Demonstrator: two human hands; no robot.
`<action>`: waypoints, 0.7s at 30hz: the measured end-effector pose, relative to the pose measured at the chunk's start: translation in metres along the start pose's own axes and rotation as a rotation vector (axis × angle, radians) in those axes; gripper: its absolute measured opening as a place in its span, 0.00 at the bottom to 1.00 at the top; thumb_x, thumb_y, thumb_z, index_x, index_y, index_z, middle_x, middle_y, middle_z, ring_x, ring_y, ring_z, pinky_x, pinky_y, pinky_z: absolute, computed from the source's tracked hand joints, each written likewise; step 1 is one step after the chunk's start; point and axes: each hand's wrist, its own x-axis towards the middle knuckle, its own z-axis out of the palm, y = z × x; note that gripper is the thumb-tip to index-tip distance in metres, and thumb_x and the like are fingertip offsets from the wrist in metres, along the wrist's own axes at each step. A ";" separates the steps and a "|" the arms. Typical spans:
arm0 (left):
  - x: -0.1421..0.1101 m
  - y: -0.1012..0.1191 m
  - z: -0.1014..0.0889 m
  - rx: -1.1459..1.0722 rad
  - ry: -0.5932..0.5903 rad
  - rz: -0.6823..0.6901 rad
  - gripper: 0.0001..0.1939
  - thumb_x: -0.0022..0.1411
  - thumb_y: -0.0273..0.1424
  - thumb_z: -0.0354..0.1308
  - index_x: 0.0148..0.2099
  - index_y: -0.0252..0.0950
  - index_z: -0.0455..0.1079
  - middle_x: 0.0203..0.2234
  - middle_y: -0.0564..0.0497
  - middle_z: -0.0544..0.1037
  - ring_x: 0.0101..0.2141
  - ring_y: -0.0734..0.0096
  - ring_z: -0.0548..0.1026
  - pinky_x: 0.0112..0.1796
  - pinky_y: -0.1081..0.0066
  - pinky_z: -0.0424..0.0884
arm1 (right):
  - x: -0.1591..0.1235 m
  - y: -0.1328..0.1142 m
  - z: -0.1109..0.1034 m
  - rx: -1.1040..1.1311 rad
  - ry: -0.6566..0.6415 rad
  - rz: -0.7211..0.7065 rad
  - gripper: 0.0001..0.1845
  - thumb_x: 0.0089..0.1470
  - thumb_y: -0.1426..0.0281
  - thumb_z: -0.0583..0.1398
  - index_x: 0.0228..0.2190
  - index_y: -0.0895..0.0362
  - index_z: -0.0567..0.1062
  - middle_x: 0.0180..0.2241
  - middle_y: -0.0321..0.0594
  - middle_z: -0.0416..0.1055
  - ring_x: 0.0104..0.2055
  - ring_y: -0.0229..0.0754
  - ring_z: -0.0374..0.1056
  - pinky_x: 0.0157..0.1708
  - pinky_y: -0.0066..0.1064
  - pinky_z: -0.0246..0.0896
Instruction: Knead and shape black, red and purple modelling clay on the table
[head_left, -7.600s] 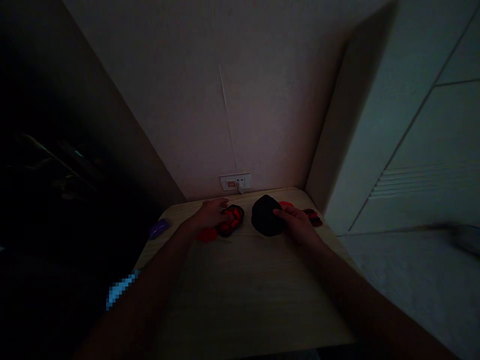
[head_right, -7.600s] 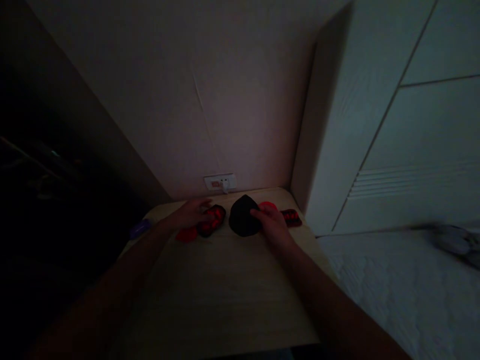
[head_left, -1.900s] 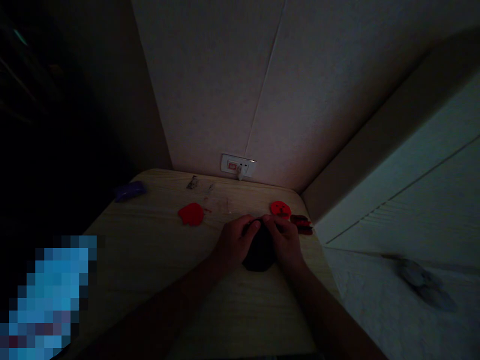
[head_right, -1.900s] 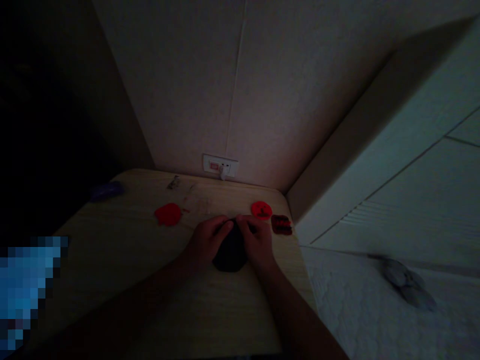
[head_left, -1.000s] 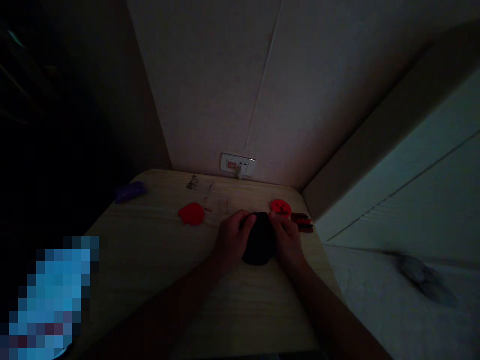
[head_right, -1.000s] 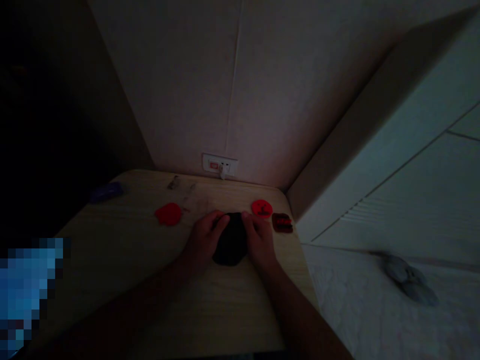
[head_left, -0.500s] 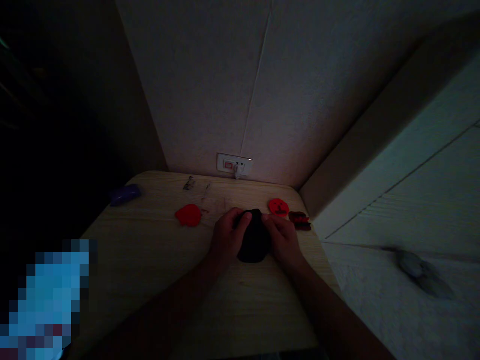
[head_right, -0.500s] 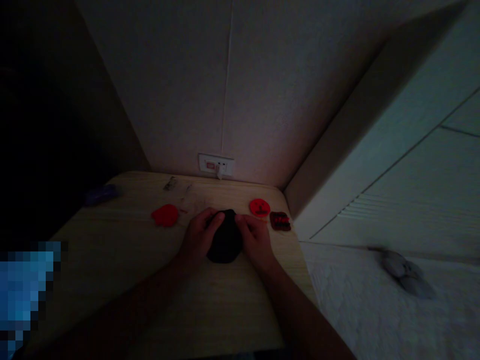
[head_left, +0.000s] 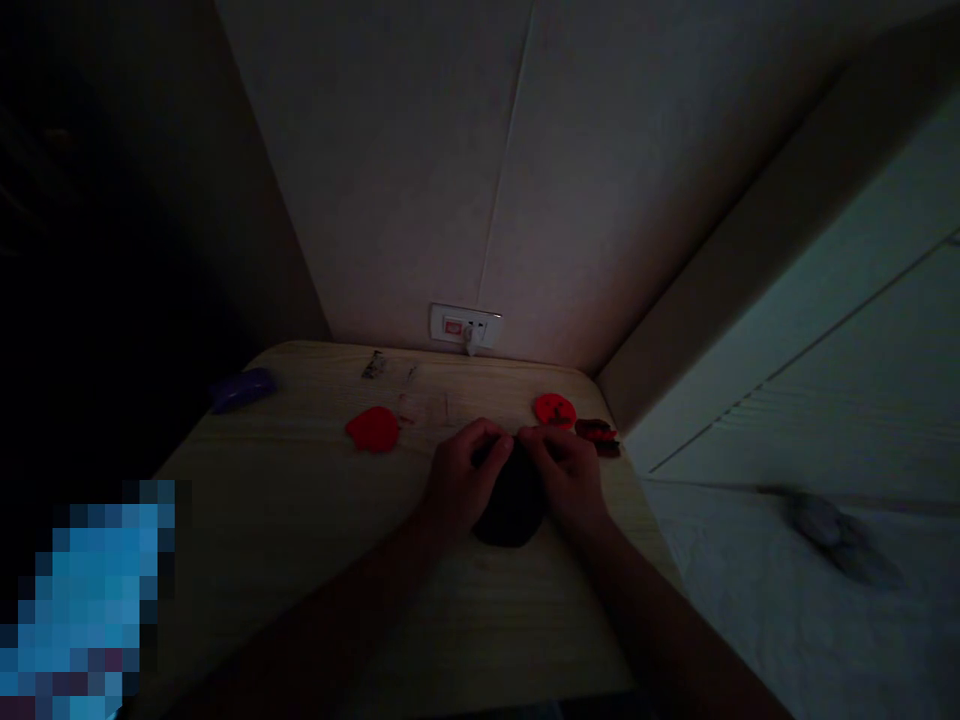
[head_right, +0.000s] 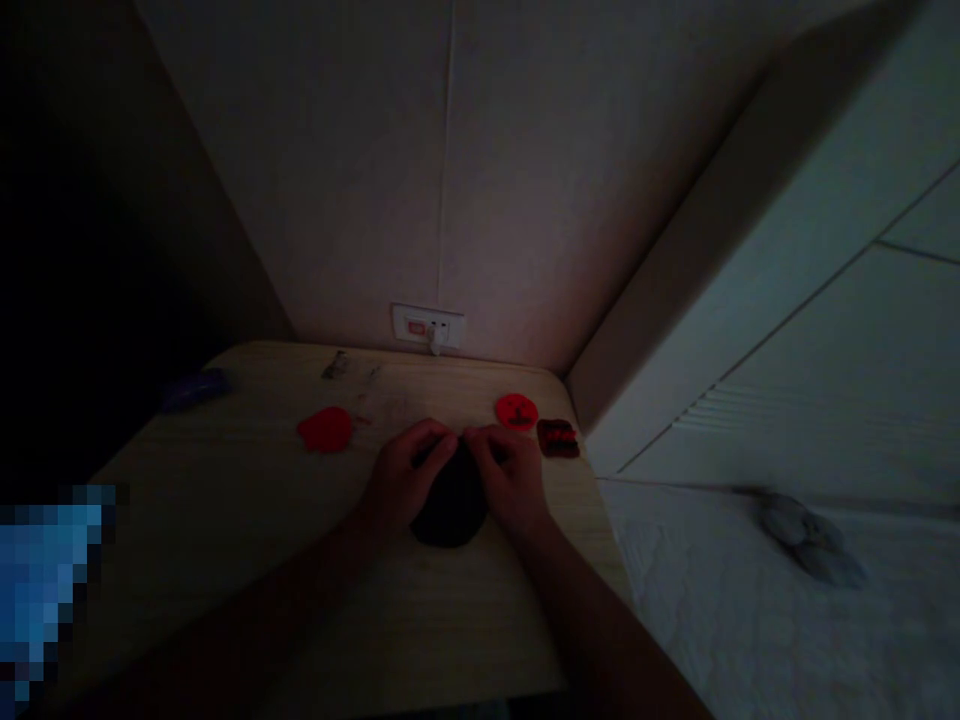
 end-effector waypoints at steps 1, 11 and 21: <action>0.000 0.000 0.000 0.001 0.000 0.002 0.09 0.66 0.37 0.58 0.34 0.37 0.70 0.28 0.54 0.75 0.33 0.70 0.74 0.36 0.71 0.67 | 0.000 0.000 0.000 0.001 0.006 0.006 0.17 0.57 0.59 0.63 0.23 0.57 0.77 0.21 0.35 0.69 0.24 0.37 0.62 0.24 0.28 0.55; 0.002 -0.002 -0.002 0.023 0.017 -0.047 0.11 0.65 0.39 0.58 0.37 0.36 0.74 0.30 0.52 0.78 0.34 0.68 0.74 0.37 0.70 0.67 | 0.000 0.006 0.001 0.040 0.076 0.071 0.21 0.57 0.55 0.63 0.21 0.57 0.74 0.20 0.33 0.63 0.23 0.35 0.56 0.23 0.28 0.50; 0.006 -0.001 -0.004 -0.059 0.102 -0.103 0.15 0.63 0.42 0.58 0.33 0.35 0.74 0.25 0.53 0.75 0.29 0.69 0.71 0.31 0.71 0.64 | 0.000 0.006 0.001 0.093 0.033 0.139 0.26 0.56 0.52 0.63 0.18 0.58 0.71 0.18 0.33 0.58 0.23 0.35 0.51 0.22 0.29 0.46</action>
